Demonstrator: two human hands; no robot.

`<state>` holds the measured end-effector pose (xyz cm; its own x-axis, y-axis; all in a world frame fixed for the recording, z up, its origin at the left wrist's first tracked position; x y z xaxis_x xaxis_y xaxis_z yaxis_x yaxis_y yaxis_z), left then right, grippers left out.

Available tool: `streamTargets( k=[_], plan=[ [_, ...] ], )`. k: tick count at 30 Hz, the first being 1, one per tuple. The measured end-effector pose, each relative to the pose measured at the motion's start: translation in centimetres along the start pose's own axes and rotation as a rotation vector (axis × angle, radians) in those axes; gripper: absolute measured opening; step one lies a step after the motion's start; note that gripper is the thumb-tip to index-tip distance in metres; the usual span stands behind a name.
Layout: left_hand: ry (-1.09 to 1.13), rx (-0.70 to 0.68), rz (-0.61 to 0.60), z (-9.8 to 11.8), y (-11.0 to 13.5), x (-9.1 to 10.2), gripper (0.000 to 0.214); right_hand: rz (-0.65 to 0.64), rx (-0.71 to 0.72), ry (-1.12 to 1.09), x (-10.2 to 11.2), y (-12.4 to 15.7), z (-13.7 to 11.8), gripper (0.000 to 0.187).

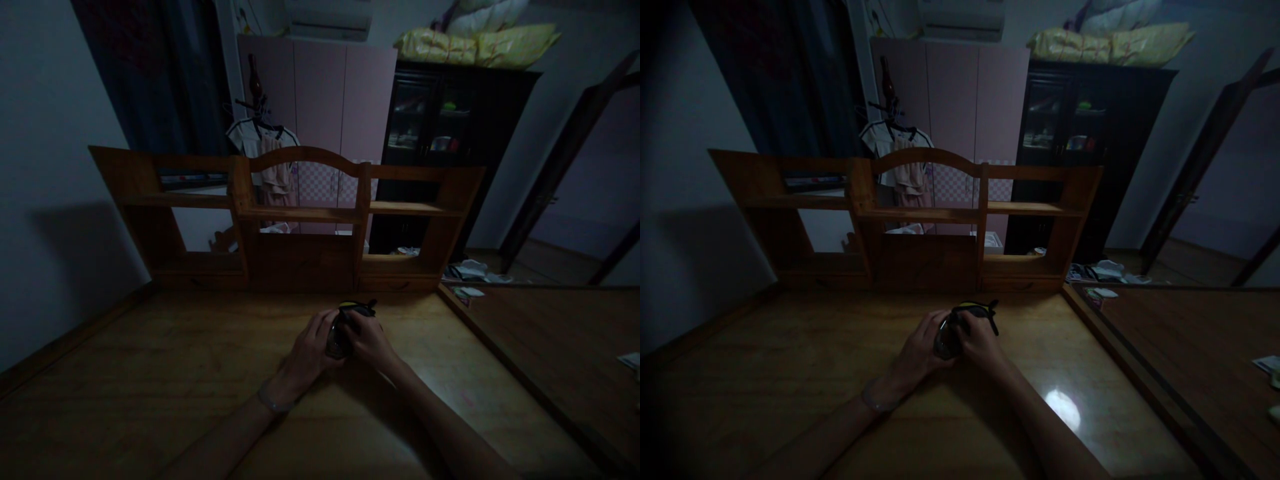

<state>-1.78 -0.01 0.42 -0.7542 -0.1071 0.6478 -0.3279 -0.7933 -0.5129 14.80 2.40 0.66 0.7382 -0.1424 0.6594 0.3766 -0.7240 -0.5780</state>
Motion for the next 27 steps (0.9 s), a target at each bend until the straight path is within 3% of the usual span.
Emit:
streamTargets(
  k=[12, 27],
  plan=[
    [-0.034, -0.012, 0.019, -0.05, 0.00, -0.03, 0.086, 0.007, -0.090, 0.120, 0.26, 0.14, -0.05, 0.013],
    [-0.052, -0.003, 0.037, 0.34, -0.03, 0.31, 0.082, -0.026, -0.023, 0.193, 0.05, 0.16, -0.31, 0.020]
  ],
)
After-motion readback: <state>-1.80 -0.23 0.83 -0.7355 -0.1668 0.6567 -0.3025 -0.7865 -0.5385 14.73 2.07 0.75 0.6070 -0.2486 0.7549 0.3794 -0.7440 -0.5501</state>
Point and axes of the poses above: each hand's wrist, its own y-axis away from the middle knuckle, its own x-axis out of the back of the hand, z = x × y, the point moved 2 cm from there along -y, towards the middle knuckle, and after that the axes turned 8 degrees about x, right-handed, at the moved point
